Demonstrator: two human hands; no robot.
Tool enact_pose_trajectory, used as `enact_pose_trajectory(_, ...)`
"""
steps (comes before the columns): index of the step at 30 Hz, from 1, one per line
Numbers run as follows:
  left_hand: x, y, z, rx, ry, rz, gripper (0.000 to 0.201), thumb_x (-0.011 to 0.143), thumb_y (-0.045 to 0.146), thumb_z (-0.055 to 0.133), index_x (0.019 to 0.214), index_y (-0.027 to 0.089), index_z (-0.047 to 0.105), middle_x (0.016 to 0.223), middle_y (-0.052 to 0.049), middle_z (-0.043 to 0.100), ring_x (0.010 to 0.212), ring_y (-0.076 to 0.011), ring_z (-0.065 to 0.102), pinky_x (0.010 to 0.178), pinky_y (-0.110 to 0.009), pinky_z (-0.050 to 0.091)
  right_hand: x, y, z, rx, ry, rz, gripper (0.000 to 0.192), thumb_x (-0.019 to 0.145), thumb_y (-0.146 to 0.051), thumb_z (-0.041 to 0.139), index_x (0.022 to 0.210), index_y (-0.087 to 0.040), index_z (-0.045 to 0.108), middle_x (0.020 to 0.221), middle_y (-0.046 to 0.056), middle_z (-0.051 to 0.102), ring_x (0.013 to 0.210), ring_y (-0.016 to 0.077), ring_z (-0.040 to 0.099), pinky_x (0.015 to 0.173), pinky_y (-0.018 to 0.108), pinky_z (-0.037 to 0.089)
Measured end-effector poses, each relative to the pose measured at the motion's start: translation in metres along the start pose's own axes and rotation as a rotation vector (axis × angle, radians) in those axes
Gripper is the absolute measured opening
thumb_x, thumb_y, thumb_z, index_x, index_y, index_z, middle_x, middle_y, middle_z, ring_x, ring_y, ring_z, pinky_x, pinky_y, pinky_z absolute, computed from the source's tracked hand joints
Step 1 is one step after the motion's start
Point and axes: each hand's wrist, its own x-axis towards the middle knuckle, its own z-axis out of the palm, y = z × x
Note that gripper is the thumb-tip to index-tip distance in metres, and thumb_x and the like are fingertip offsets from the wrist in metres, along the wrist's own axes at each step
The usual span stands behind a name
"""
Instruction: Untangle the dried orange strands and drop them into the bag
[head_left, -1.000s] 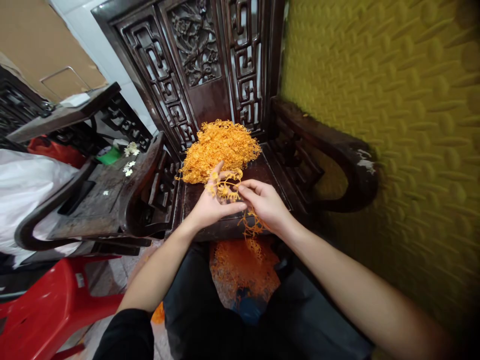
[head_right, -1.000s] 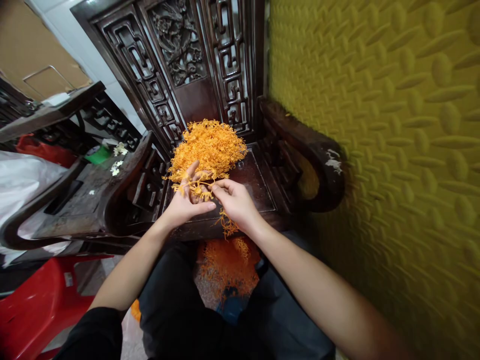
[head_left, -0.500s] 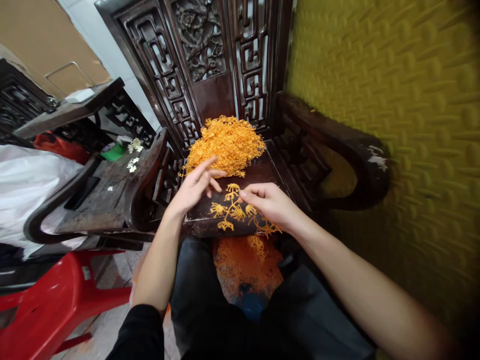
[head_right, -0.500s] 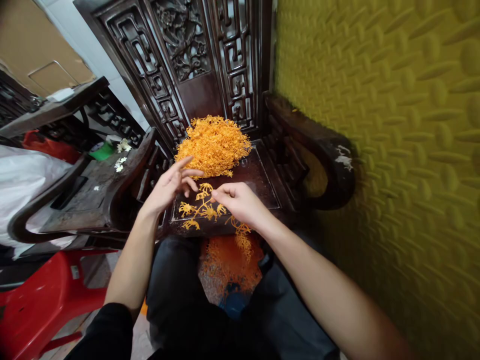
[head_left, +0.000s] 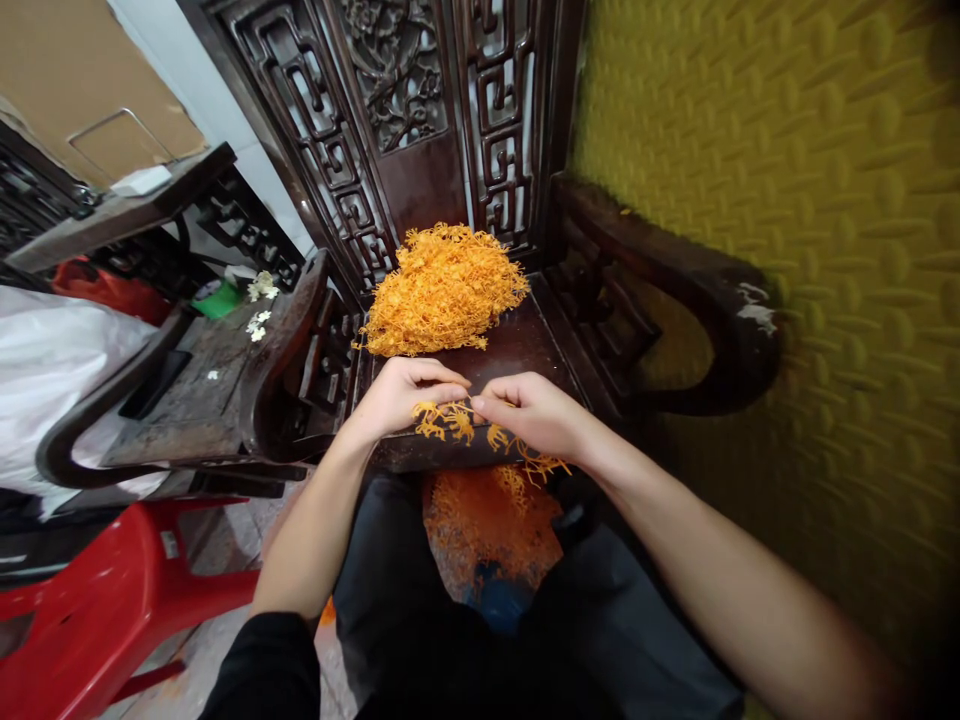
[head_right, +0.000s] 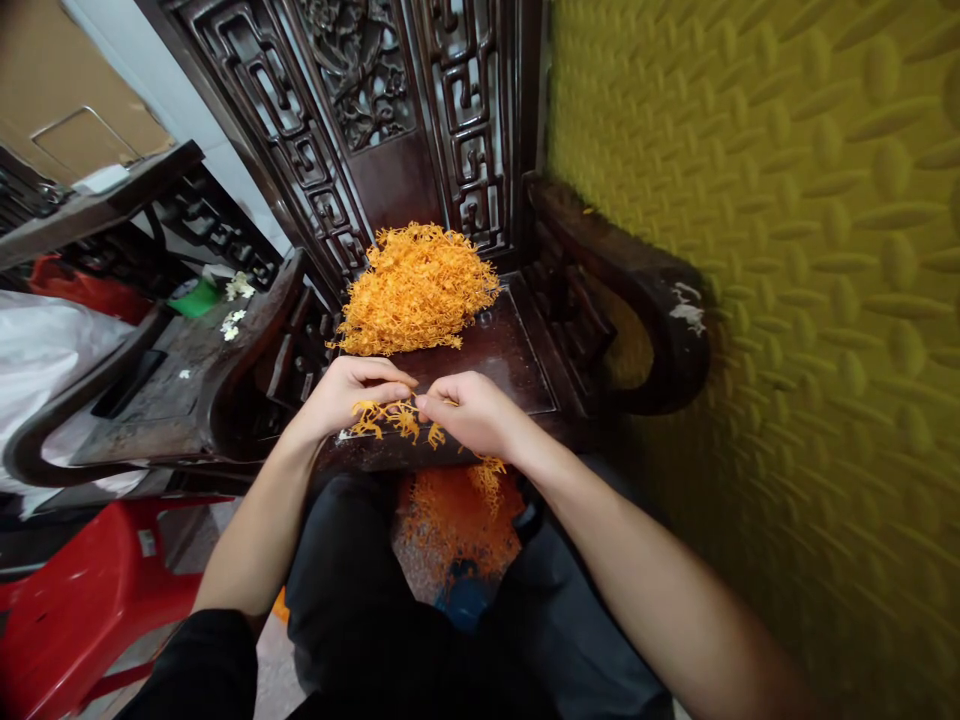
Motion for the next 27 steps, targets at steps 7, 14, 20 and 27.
enact_pose_trajectory(7, 0.009, -0.002, 0.016, -0.074, 0.203, -0.077, 0.021, 0.077, 0.036, 0.081, 0.081, 0.015, 0.082, 0.077, -0.004, 0.077, 0.068, -0.0154, 0.067, 0.063, -0.026, 0.050, 0.003, -0.010, -0.004, 0.023, 0.051, 0.036, 0.034, 0.086, -0.042, 0.060, 0.066, -0.015, 0.066, 0.053, -0.004, 0.043, 0.050, 0.0082, 0.031, 0.049, 0.027, 0.019)
enact_pose_trajectory(14, 0.039, -0.018, -0.002, -0.376, 0.712, -0.100, 0.031, 0.080, 0.043, 0.082, 0.078, 0.014, 0.069, 0.063, 0.004, 0.064, 0.051, -0.0043, 0.046, 0.049, -0.021, 0.034, -0.005, -0.010, -0.018, 0.278, 0.059, 0.111, 0.034, 0.080, -0.045, 0.069, 0.065, -0.015, 0.065, 0.045, -0.006, 0.036, 0.043, 0.0057, 0.026, 0.046, 0.026, 0.013)
enact_pose_trajectory(20, 0.037, -0.019, 0.007, -0.617, 0.535, -0.166, 0.028, 0.088, 0.035, 0.075, 0.084, 0.015, 0.056, 0.085, -0.004, 0.070, 0.062, -0.0065, 0.057, 0.050, -0.019, 0.040, -0.002, 0.004, -0.024, 0.748, 0.293, 0.084, 0.041, 0.070, -0.052, 0.083, 0.076, -0.014, 0.068, 0.049, -0.007, 0.041, 0.041, 0.0036, 0.029, 0.042, 0.022, 0.015)
enact_pose_trajectory(27, 0.025, 0.010, 0.045, -0.497, 0.395, -0.180, 0.014, 0.093, 0.025, 0.051, 0.106, 0.020, 0.055, 0.079, 0.002, 0.056, 0.054, -0.0066, 0.045, 0.047, -0.018, 0.027, 0.012, 0.006, -0.010, 0.858, 0.303, 0.049, 0.039, 0.073, -0.047, 0.084, 0.085, -0.014, 0.067, 0.056, -0.003, 0.057, 0.041, 0.0038, 0.039, 0.037, 0.017, 0.026)
